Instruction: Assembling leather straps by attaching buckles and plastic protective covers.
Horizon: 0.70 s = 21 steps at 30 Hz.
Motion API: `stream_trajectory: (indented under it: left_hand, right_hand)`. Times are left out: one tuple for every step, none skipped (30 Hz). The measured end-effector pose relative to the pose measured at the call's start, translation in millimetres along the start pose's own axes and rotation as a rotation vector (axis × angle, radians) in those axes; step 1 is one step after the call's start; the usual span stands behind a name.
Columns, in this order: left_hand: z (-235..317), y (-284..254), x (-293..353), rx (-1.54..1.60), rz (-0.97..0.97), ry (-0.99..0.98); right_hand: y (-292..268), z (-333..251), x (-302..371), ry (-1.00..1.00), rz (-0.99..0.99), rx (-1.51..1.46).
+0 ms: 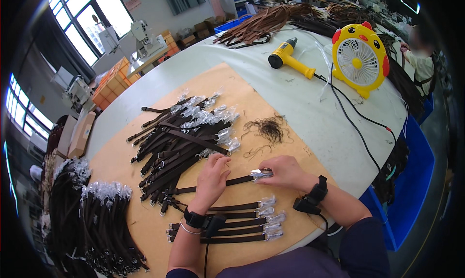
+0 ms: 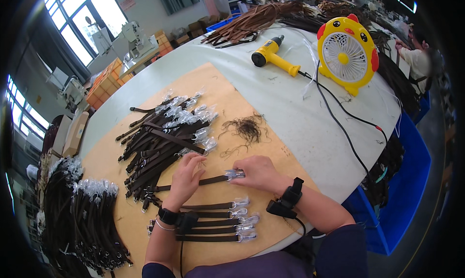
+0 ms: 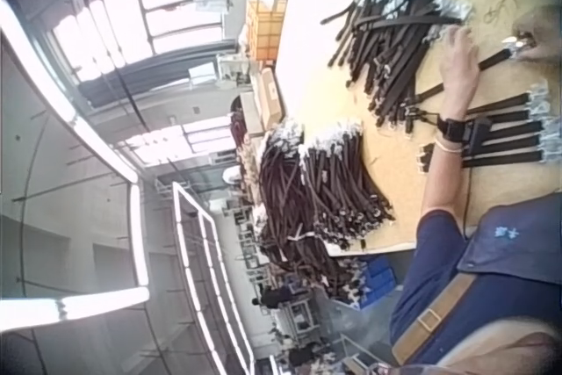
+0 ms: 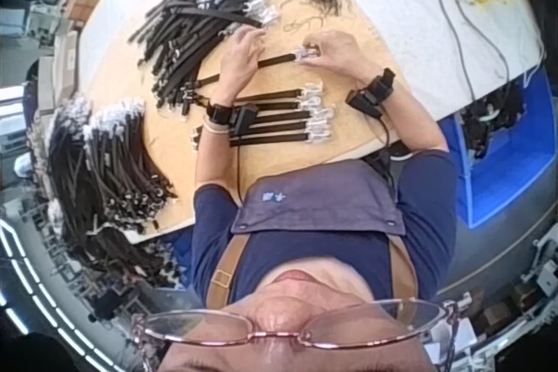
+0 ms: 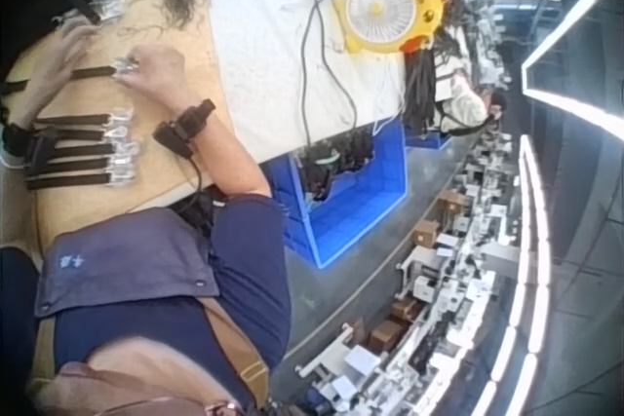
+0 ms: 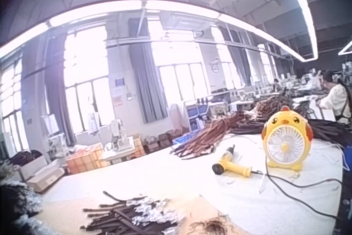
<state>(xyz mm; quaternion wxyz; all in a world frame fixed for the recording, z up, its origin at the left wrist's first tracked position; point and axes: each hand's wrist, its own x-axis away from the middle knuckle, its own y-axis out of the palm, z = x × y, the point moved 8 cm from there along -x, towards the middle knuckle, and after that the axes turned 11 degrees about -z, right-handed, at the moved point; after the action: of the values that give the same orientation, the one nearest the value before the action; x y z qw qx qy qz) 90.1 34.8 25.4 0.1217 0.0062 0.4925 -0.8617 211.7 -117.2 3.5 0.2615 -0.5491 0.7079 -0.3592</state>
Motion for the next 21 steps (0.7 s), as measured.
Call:
stream_trajectory:
  left_hand:
    - [0.0, -5.1, 4.1, -0.042, 0.004, 0.011]
    - [-0.8, -9.9, 8.5, -0.084, 0.009, 0.022]
    - [-3.1, -14.1, 12.4, -0.085, 0.012, 0.023]
    - [-7.4, -17.8, 16.7, -0.091, 0.012, -0.001]
    - [-12.1, -21.4, 21.5, -0.095, 0.012, -0.024]
    - [-15.5, -26.1, 28.1, -0.098, 0.018, -0.023]
    - [-23.7, -31.2, 36.8, -0.141, 0.017, -0.078]
    - [-31.8, -36.0, 46.2, -0.184, 0.017, -0.132]
    - [-39.8, -37.1, 56.1, -0.182, -0.013, -0.17]
    - [-44.4, -38.8, 64.8, -0.183, -0.005, -0.174]
    - [-47.8, -37.8, 72.1, -0.189, -0.018, -0.157]
    - [-50.6, -36.8, 78.4, -0.194, -0.03, -0.142]
    - [-54.5, -36.0, 83.0, -0.171, -0.043, -0.148]
    - [-56.4, -36.4, 86.5, -0.17, -0.034, -0.157]
    - [-49.9, -33.8, 87.1, -0.175, -0.05, -0.085]
    - [-44.7, -31.3, 89.0, -0.18, -0.065, -0.014]
    - [-51.0, -20.0, 92.0, -0.203, -0.176, -0.026]
    - [-49.9, -19.5, 93.4, -0.2, -0.164, -0.033]
    - [-45.1, -16.0, 93.9, -0.201, -0.182, -0.007]
    - [-42.5, -13.8, 95.1, -0.202, -0.2, 0.02]
    - [-44.7, -16.9, 96.8, -0.205, -0.183, 0.005]
  right_hand:
    - [1.9, 2.6, -0.4, 0.0, 0.002, -0.001]
    - [5.1, 5.6, -1.4, 0.01, -0.009, 0.002]
    - [6.8, 8.7, -2.3, 0.017, -0.019, 0.009]
    - [7.1, 11.0, -2.2, 0.015, -0.017, 0.012]
    - [6.9, 13.1, -1.4, 0.01, -0.015, 0.012]
    - [5.8, 13.4, -0.7, 0.002, -0.012, 0.012]
    - [4.9, 12.8, -1.4, -0.006, -0.012, 0.014]
    - [7.4, 13.1, -2.6, -0.009, -0.057, -0.015]
    - [10.1, 13.4, -3.4, -0.01, -0.104, -0.043]
    - [9.1, 13.1, -3.3, -0.018, -0.106, -0.039]
    - [10.5, 11.9, -3.1, -0.039, -0.138, -0.066]
    - [13.0, 9.4, -2.9, -0.06, -0.173, -0.093]
    - [12.1, 6.4, -2.0, -0.068, -0.179, -0.088]
    - [16.0, -1.9, 0.3, -0.125, -0.263, -0.114]
    - [19.3, -10.6, 2.2, -0.182, -0.347, -0.139]
    - [19.2, -15.8, 2.3, -0.192, -0.356, -0.13]
    - [24.2, -24.2, 4.1, -0.237, -0.418, -0.13]
    - [28.2, -30.8, 6.7, -0.279, -0.479, -0.13]
    - [29.3, -34.4, 7.7, -0.289, -0.509, -0.112]
    - [28.1, -37.5, 6.8, -0.295, -0.517, -0.102]
    - [27.0, -39.0, 6.1, -0.278, -0.539, -0.11]
